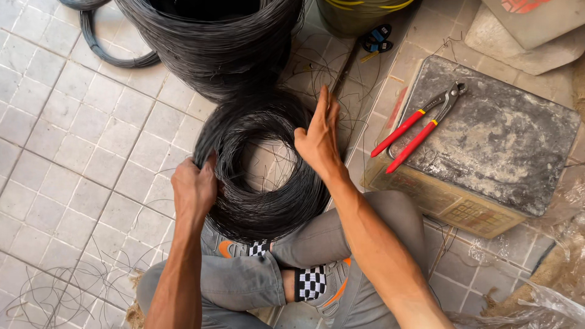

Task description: The person sits on a tiled floor and uses red-handled pliers to cut a coil of black wire. They pull a section of wire from the coil, cut it, and then continue to cut the remaining wire into smaller pieces.

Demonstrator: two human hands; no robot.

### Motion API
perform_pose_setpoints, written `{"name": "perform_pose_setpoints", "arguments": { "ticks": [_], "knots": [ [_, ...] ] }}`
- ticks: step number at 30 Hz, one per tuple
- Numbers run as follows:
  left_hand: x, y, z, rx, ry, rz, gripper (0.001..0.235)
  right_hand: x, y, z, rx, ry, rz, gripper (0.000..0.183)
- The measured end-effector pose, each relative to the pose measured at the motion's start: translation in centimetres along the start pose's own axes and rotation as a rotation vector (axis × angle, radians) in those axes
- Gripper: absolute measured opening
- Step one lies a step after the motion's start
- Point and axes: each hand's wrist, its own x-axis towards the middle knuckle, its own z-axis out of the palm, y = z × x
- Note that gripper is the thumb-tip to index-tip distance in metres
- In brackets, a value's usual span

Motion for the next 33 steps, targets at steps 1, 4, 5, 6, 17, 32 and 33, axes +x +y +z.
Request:
{"name": "perform_pose_setpoints", "arguments": {
  "ticks": [1, 4, 5, 6, 17, 32, 33],
  "knots": [
    [0.8, -1.3, -0.1, 0.000, 0.000, -0.004, 0.034, -1.0, -0.5, 0.2, 0.000, -0.004, 0.001, 0.097],
    [2.8, -3.4, 0.2, -0.057, -0.009, -0.005, 0.045, -3.7, -2.0, 0.4, -0.153, 0.134, -0.369, 0.076],
    [2.8, -3.4, 0.4, -0.044, -0.010, -0.009, 0.046, -4.8, -2.5, 0.5, -0.188, -0.044, -0.453, 0.057],
    [2.9, -3.5, 0.4, -0.033, -0.005, -0.012, 0.048, -5.8, -3.2, 0.7, -0.219, -0.224, -0.539, 0.041],
    [3.5, -1.6, 1.2, -0.025, -0.009, 0.008, 0.048, -14.7, -3.5, 7.9, -0.107, -0.455, -0.368, 0.124],
    [3.1, -4.9, 1.1, -0.264, -0.053, -0.002, 0.073, -12.4, -3.0, 6.4, -0.428, -0.716, -0.492, 0.081],
    [3.9, -6.3, 2.0, -0.493, -0.088, -0.060, 0.063, -12.5, -3.2, 6.4, -0.507, -0.734, -0.511, 0.083]
  ]
}}
